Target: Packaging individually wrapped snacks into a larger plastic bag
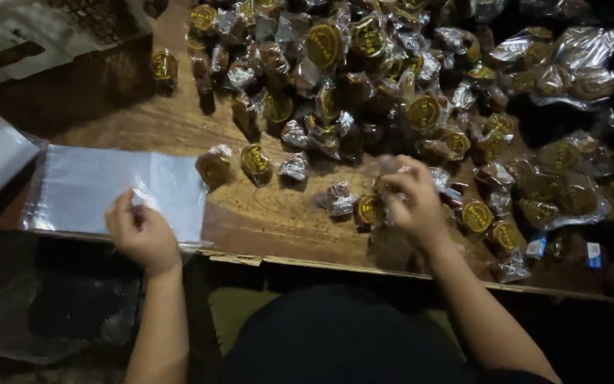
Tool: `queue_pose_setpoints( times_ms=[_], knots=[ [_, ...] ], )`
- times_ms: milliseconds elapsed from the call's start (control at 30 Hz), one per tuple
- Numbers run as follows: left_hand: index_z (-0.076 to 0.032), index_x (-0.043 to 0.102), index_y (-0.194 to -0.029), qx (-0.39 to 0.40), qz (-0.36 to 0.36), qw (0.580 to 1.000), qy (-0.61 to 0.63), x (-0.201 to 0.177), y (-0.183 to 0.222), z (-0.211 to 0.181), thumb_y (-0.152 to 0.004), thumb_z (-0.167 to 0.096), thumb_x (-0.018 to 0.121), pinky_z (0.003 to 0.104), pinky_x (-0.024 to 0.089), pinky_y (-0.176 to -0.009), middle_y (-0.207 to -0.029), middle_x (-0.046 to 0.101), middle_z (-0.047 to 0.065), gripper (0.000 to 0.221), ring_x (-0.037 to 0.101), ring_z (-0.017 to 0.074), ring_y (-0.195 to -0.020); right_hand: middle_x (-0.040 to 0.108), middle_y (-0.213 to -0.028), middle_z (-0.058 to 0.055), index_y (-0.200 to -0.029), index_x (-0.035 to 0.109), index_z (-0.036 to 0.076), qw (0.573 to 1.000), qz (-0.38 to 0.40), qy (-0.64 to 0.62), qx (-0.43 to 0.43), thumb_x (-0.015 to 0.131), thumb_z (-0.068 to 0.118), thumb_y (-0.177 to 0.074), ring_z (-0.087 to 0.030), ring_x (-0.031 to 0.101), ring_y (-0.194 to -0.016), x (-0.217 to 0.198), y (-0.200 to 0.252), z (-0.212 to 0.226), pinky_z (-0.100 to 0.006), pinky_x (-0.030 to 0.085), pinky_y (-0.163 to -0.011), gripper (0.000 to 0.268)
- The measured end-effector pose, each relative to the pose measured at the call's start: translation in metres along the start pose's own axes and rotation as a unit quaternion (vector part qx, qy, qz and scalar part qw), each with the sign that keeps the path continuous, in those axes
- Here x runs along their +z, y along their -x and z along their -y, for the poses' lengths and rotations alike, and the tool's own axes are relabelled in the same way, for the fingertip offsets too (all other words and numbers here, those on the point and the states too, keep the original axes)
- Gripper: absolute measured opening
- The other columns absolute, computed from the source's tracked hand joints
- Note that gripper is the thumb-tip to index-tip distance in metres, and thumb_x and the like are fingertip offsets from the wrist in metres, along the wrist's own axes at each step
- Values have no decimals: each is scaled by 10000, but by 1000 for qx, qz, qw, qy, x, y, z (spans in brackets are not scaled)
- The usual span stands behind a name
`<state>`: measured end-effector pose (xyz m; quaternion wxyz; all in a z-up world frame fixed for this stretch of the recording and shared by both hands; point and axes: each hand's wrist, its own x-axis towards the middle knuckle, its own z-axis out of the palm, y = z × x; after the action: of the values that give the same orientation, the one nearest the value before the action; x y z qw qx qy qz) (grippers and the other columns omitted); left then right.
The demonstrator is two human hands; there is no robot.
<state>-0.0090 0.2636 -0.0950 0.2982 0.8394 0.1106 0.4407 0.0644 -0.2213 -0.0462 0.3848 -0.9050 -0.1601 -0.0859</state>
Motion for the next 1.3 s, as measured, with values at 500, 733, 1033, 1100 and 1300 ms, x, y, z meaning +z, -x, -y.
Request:
queue_pose_setpoints(
  times_ms=[500,733,1033,1100,1300],
  knots=[
    [-168,709,-1262,82,396,914,35,51,45,-138,-761,-65,692,447,593,-834,-1283,675,49,512,707,331,-1053,631,-1112,-189,-1512,481,248,957,165,233,-47,618,379,-908,-409,704,-980,61,-31,15,-511,592,-779,633],
    [-46,487,-1455,7,614,788,-50,54,23,-185,-807,-72,667,564,601,-855,-1516,440,147,673,696,469,-1027,583,-1284,-258,-1559,392,171,962,241,103,-73,668,218,-901,-454,603,-1210,81,-13,44,-523,535,-961,716],
    [-67,315,-1532,-23,606,795,9,37,29,-210,-740,-33,714,603,599,-868,-1600,273,157,888,653,549,-1034,673,-955,-164,-1270,709,86,770,282,-446,358,664,391,-896,-262,608,-809,113,6,38,-380,474,-603,484],
    [-79,332,-1518,-11,591,807,20,40,33,-215,-736,-26,713,574,609,-874,-1601,267,129,872,663,524,-1032,596,-792,-143,-1288,684,133,671,159,-527,496,751,385,-903,-272,554,-573,137,21,24,-375,408,-293,465],
    [-9,404,-1487,81,601,795,8,45,24,-235,-755,-47,745,602,628,-737,-1508,349,190,809,693,547,-889,544,-1447,-273,-1423,545,-44,944,119,-296,86,593,25,-983,-409,453,-1400,137,49,29,-563,355,-1169,448]
  ],
)
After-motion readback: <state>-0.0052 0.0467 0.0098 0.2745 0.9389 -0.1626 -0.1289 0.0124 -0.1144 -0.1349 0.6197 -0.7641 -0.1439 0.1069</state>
